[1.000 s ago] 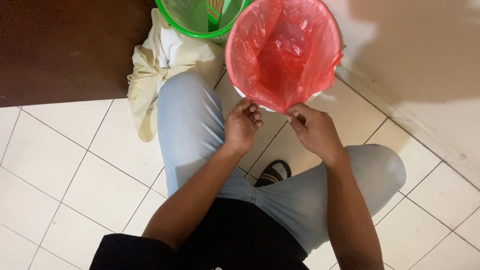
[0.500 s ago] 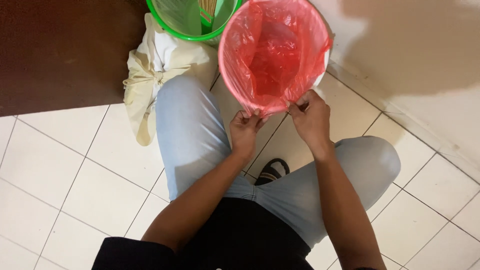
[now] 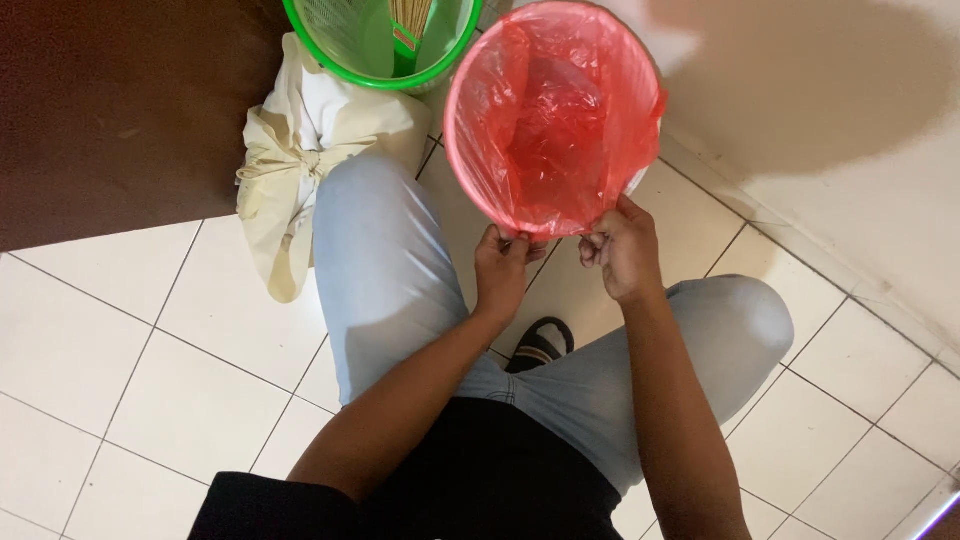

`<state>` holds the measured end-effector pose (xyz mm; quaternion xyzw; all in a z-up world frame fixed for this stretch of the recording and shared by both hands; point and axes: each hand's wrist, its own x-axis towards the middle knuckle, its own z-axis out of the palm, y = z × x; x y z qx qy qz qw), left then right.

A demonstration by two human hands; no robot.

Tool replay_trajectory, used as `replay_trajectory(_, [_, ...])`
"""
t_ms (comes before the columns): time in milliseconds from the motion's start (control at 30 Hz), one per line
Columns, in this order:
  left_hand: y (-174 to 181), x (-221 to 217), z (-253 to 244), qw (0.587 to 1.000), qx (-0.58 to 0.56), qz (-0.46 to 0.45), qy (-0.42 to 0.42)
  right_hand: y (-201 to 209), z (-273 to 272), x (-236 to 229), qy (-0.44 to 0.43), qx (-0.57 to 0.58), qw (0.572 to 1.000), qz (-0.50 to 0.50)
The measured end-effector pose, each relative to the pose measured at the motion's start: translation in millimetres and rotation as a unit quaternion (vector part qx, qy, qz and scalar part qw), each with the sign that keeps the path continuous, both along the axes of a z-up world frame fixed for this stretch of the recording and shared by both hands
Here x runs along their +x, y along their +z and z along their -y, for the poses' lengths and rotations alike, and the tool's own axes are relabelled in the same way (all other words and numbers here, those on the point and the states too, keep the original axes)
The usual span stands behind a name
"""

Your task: Replace a trash bin liner, take out the full bag, and close the curtains in a hotel room.

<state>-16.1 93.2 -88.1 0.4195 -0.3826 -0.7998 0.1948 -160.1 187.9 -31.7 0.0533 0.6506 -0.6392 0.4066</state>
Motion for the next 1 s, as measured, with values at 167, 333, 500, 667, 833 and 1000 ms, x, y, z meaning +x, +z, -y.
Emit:
replay_trajectory(167, [-16,-3,4,0.998,0.040,-0.040,0.000,25,10,5,-0.043,-0.051,0.994,0.083])
replay_trajectory(333, [-6,-6,6,0.997,0.057,-0.052,0.002,-2,6,15,-0.142,0.022,0.988,0.064])
replay_trajectory(500, [-1,-9,2,0.998,0.035,-0.046,-0.034,-13,8,28,-0.212,0.045,0.973,-0.079])
replay_trajectory(667, [-6,-10,3,0.999,0.031,-0.041,-0.018,-51,-8,28,-0.243,-0.009,0.966,-0.083])
replay_trajectory(833, [-15,-8,2,0.999,0.014,-0.050,0.015,-52,-1,28,-0.244,-0.038,0.968,-0.050])
replay_trajectory(1000, [-15,-7,-1,1.000,-0.018,-0.006,0.000,-36,16,30,-0.235,-0.008,0.971,-0.038])
